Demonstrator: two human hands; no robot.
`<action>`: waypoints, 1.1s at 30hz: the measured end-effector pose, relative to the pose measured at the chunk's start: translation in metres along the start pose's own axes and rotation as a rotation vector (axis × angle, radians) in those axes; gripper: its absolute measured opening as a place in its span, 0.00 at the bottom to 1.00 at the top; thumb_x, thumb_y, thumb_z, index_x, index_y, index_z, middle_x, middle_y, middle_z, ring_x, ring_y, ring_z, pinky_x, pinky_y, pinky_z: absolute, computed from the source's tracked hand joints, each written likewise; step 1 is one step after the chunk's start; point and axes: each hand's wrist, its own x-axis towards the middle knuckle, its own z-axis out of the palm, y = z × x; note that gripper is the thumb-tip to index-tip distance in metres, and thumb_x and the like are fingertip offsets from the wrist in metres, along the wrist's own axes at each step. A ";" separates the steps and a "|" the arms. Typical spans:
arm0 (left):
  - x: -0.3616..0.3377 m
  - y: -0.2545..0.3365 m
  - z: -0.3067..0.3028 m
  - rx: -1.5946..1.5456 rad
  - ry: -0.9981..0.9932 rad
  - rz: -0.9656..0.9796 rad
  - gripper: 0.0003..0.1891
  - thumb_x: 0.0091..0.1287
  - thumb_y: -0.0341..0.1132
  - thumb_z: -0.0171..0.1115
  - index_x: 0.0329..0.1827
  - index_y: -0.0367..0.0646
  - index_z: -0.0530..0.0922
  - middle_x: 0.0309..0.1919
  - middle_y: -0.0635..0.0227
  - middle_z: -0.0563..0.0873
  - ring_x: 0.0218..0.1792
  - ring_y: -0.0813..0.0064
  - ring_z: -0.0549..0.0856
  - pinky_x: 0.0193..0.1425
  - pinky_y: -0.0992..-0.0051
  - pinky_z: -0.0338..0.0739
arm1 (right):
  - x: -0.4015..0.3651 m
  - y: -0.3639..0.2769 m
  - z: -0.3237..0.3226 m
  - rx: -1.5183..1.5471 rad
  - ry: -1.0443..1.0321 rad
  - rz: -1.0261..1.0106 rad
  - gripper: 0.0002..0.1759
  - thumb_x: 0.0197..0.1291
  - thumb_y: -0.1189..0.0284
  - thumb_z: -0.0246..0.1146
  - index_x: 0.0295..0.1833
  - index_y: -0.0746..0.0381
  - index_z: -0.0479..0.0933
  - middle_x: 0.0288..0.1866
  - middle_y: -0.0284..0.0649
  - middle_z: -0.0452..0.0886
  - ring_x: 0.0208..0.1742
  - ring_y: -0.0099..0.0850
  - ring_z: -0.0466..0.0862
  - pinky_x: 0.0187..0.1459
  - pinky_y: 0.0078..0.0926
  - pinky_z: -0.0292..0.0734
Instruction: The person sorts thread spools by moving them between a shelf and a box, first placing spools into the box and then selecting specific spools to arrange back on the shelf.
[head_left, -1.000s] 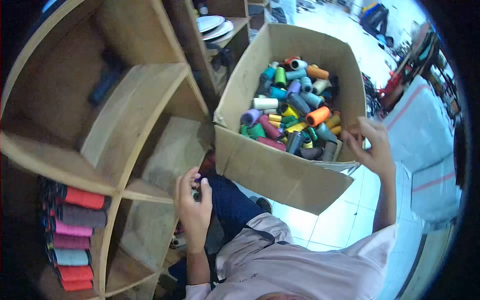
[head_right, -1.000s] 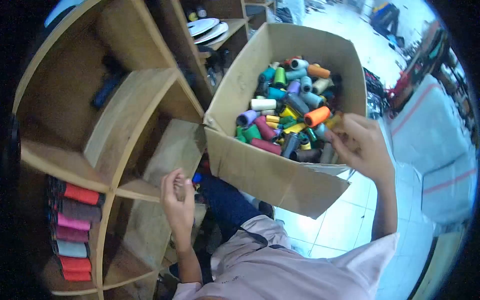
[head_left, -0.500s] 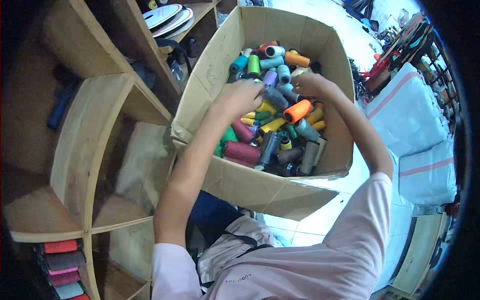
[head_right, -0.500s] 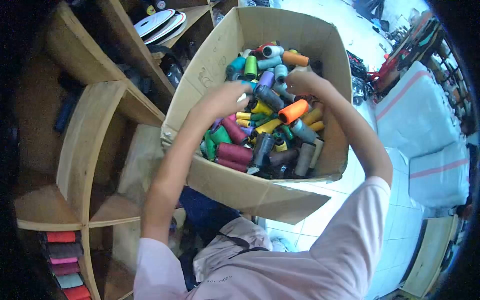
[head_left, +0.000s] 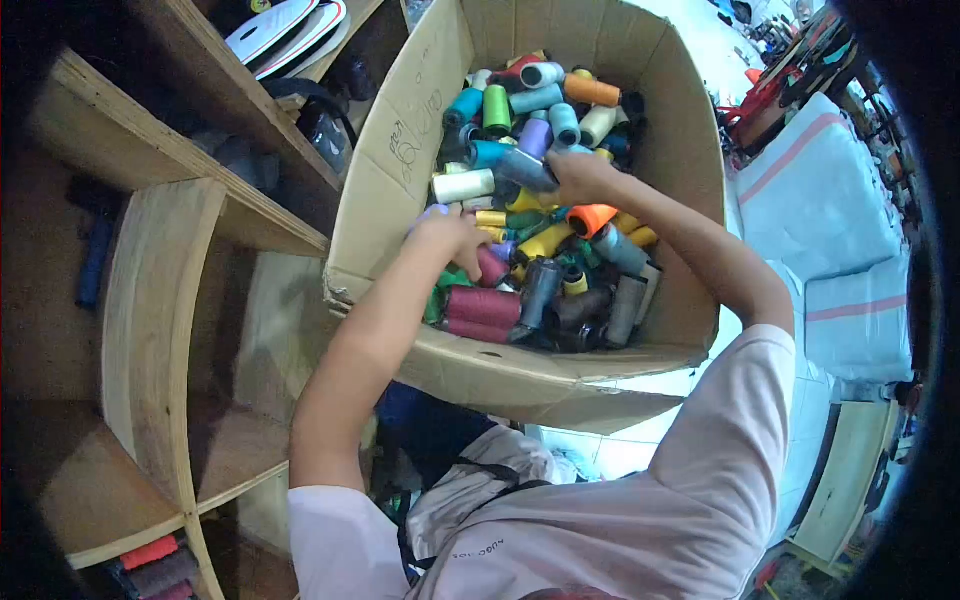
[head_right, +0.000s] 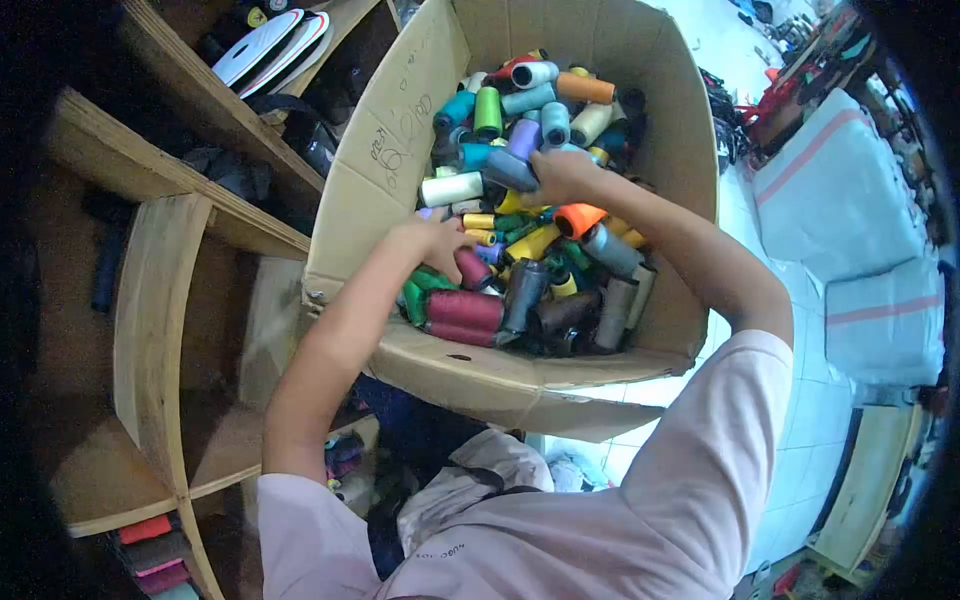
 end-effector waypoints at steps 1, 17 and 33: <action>0.004 0.003 -0.001 -0.035 -0.055 -0.033 0.41 0.46 0.56 0.76 0.68 0.64 0.77 0.68 0.67 0.77 0.72 0.60 0.69 0.70 0.54 0.68 | 0.003 -0.007 -0.009 0.040 0.066 0.047 0.38 0.53 0.41 0.66 0.53 0.67 0.75 0.41 0.56 0.85 0.43 0.54 0.86 0.48 0.50 0.80; 0.002 -0.009 -0.018 0.108 0.896 -0.263 0.24 0.60 0.45 0.70 0.57 0.48 0.77 0.50 0.69 0.80 0.56 0.66 0.79 0.54 0.52 0.76 | 0.005 0.040 -0.063 0.090 0.441 0.088 0.16 0.60 0.66 0.64 0.52 0.59 0.79 0.46 0.48 0.85 0.48 0.49 0.85 0.47 0.43 0.80; 0.005 -0.014 -0.009 -0.084 0.418 0.079 0.21 0.66 0.40 0.61 0.62 0.50 0.78 0.53 0.61 0.82 0.56 0.56 0.82 0.59 0.56 0.79 | -0.001 0.023 -0.013 -0.084 -0.458 -0.169 0.35 0.48 0.61 0.73 0.65 0.55 0.75 0.60 0.44 0.82 0.54 0.44 0.84 0.53 0.46 0.79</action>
